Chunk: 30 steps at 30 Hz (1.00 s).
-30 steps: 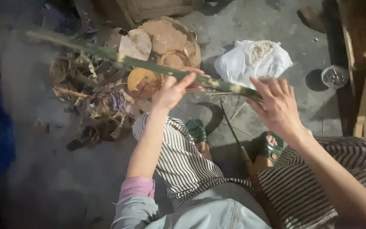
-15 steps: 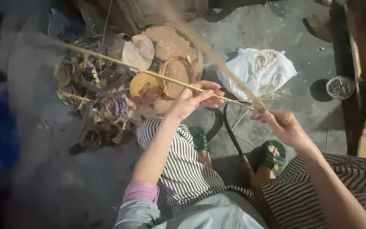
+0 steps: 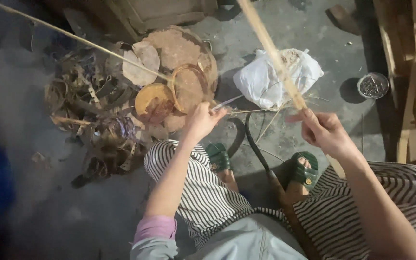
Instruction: Shaving bamboo strips with a sickle and bending them into circular hoops.
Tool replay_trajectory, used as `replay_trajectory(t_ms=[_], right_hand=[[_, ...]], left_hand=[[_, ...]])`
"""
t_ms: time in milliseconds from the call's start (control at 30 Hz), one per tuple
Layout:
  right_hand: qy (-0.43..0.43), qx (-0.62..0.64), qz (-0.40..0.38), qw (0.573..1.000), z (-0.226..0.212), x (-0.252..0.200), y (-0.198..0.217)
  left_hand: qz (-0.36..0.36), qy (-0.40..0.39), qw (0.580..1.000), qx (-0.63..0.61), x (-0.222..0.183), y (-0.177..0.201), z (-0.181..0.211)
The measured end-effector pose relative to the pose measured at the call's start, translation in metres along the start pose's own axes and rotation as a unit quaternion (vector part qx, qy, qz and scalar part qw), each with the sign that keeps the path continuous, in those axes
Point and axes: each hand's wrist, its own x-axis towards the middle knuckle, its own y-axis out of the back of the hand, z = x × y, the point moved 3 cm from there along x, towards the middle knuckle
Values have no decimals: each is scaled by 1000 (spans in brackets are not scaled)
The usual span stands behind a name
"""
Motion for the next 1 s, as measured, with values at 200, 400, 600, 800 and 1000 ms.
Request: replay_trajectory(t_ms=[200,400,600,800,1000], right_hand=[[-50,-88,-104,989,28,11,-15],[-106,-136,-178,969,31,15,-26],[54,-283,-31,957,30,26,-25],[170,-161,43,971,10,46,-48],[151,-113,48,981,33,58,-44]], left_hand=[[51,-177,908,-376,3,11,25],[-22,-196,784,-589,5,20,19],[45,-212,811,-544,6,12,15],[58,-248,816,-519,-8,0,42],[83,-260,824,-496,-10,-5,43]])
